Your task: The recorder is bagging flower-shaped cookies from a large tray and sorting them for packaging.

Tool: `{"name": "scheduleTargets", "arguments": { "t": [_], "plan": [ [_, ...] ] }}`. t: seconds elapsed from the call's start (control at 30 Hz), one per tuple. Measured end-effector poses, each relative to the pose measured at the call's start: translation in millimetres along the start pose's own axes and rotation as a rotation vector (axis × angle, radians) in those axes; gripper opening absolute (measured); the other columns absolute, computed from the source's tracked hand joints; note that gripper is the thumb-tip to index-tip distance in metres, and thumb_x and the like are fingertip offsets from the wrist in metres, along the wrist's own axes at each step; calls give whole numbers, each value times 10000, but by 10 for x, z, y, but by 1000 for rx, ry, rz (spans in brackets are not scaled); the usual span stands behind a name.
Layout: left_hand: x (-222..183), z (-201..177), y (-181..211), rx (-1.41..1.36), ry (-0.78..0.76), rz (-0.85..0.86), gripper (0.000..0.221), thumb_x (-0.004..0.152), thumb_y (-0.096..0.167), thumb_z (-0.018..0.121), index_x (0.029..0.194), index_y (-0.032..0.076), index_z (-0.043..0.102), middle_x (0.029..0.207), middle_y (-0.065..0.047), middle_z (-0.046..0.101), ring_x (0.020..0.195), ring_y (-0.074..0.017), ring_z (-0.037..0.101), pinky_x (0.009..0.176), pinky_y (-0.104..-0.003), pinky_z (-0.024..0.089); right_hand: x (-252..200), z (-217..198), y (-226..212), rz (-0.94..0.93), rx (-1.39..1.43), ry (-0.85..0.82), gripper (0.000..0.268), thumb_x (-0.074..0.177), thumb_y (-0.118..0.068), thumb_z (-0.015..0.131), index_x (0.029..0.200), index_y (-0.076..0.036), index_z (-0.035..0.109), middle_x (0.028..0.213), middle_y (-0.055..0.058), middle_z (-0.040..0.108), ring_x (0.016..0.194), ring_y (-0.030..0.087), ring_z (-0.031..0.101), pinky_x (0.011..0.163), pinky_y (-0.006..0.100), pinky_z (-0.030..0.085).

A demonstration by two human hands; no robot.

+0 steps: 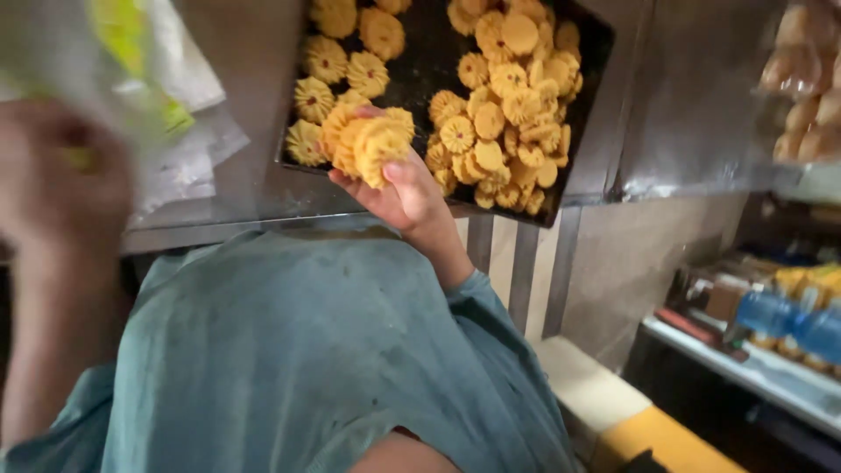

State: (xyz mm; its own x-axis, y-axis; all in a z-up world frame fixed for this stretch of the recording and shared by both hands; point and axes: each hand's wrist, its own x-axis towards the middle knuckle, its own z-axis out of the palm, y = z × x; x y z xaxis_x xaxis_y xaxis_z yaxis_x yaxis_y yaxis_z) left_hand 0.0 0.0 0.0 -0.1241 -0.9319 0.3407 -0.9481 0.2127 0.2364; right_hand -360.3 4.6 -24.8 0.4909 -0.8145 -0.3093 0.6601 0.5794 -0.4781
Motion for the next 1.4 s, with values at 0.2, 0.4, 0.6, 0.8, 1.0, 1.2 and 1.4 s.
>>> {"name": "scheduleTargets", "arguments": {
  "t": [0.2,0.4,0.6,0.8,1.0,1.2,1.4],
  "plan": [
    [21,410,531,-352,164,123,114,979,30,762,983,73,656,794,-69,613,711,-266,625,689,-418,483,101,410,-38,94,-360,-226,914,857,-226,837,1604,-102,326,1452,143,520,1278,254,602,1086,405,518],
    [-24,490,731,-569,186,41,158,939,134,791,997,81,654,882,-90,683,787,-302,669,714,-437,522,234,562,22,345,-522,-326,1265,770,-326,894,1715,-52,100,1508,135,465,1347,206,556,1158,319,464],
    [-90,492,755,-781,134,-5,104,939,139,785,986,67,726,878,-109,692,807,-314,681,718,-433,542,232,280,82,376,-415,-243,1284,772,-338,875,1729,-33,73,1382,200,515,1217,280,610,1050,384,541],
    [-59,473,722,-961,71,81,165,902,136,782,1058,82,786,922,-103,720,826,-286,695,718,-393,552,282,360,74,411,-330,-247,1245,724,-317,842,1701,-48,118,1514,131,490,1274,275,599,997,445,582],
    [19,275,749,-953,-77,60,169,877,148,781,1031,85,808,894,-112,715,807,-300,684,700,-397,546,325,210,172,353,-281,-225,1230,726,-289,820,1738,-149,134,1541,135,468,1320,292,564,1070,446,517],
    [2,289,864,-993,-3,236,201,852,143,756,1040,80,791,1026,-87,756,931,-301,716,802,-403,565,312,283,105,350,-366,-277,1243,684,-262,829,1698,-177,113,1603,115,416,1445,305,476,1230,438,403],
    [36,154,878,-986,-99,202,186,873,161,754,1040,83,775,969,-101,738,871,-307,704,748,-414,559,459,-125,118,246,-332,-331,1198,773,-314,820,1731,-192,112,1591,97,468,1389,251,521,1201,396,429]
  ]
}}
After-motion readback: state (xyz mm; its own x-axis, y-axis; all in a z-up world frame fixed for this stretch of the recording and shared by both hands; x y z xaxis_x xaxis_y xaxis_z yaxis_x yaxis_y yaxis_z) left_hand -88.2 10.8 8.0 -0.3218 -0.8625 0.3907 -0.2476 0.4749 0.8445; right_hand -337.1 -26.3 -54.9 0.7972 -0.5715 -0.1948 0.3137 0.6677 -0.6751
